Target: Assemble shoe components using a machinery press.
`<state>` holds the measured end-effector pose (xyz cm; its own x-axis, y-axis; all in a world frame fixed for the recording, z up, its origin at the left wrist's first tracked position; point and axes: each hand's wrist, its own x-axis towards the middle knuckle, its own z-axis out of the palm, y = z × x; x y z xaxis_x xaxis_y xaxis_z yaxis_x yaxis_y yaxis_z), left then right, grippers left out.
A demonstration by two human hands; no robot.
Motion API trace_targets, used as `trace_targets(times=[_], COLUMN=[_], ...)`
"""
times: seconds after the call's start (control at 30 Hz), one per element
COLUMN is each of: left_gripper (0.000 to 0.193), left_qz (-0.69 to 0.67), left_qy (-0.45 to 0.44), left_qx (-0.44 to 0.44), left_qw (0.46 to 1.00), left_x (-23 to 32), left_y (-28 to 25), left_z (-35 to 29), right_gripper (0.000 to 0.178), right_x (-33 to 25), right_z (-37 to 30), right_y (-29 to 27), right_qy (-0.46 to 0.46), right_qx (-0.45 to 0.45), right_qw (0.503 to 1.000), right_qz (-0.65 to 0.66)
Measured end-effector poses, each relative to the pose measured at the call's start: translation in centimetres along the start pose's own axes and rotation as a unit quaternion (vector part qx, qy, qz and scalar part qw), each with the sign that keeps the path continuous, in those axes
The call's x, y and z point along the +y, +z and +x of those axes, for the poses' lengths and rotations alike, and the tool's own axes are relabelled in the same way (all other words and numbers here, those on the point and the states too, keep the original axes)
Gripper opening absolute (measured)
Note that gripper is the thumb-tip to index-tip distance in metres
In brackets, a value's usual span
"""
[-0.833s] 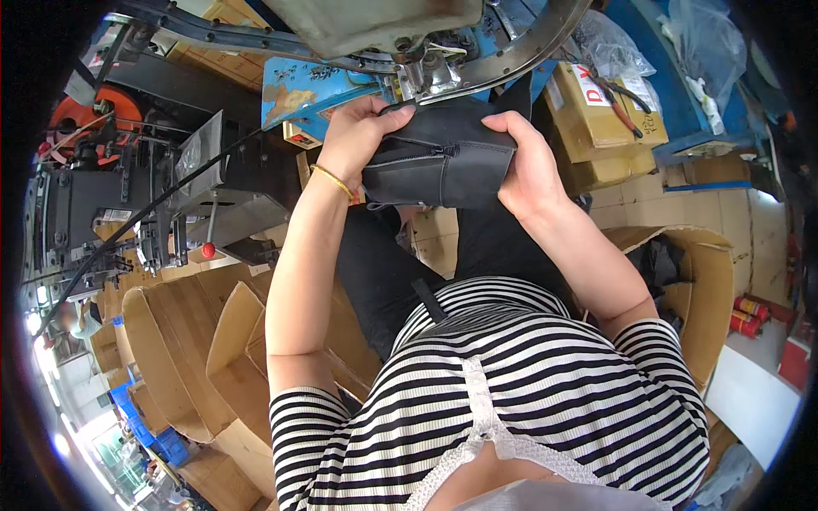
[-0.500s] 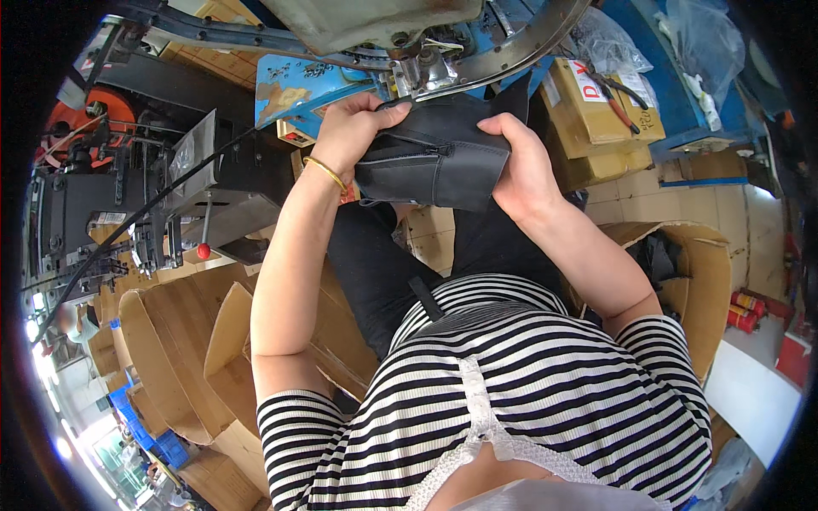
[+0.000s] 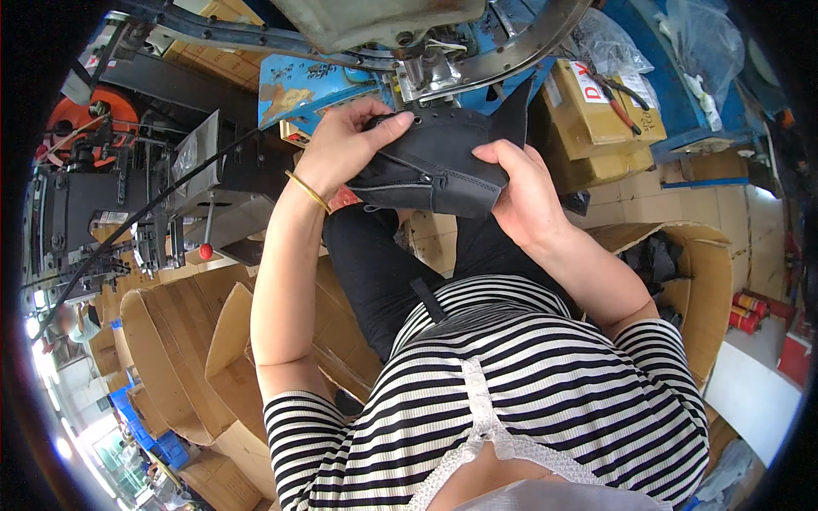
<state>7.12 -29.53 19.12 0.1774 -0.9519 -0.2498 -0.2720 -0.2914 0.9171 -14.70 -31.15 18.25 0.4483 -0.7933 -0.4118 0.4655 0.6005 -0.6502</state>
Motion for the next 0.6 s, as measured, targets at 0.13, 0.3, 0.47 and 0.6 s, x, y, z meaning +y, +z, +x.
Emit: trace_targets(times=[0.13,0.3,0.47,0.6], left_gripper=[0.015,0.011,0.013,0.015], left_qz=[-0.034,-0.195,-0.207,-0.141], left_qy=[0.04,0.04,-0.07,-0.047], left_qx=[-0.013,0.03,-0.017,0.034], left_qw=[0.999,0.98,0.976,0.988], left_x=[-0.7,-1.0,-1.8,-0.6], left_y=[-0.1,0.3,-0.7,-0.1], left_z=[0.4,1.5,2.2,2.4], right_gripper=[0.019,0.022,0.026,0.021], right_x=[0.4,0.3,0.4,0.2], right_z=[0.0,1.4,2.3,2.3], right_y=[0.6,1.4,1.3,1.0], right_qy=[-0.002,-0.006,0.012,0.006], right_qx=[-0.002,-0.013,-0.048,-0.014], right_qw=[1.0,1.0,0.997,1.0], right_qz=[-0.019,-0.011,-0.053,-0.027])
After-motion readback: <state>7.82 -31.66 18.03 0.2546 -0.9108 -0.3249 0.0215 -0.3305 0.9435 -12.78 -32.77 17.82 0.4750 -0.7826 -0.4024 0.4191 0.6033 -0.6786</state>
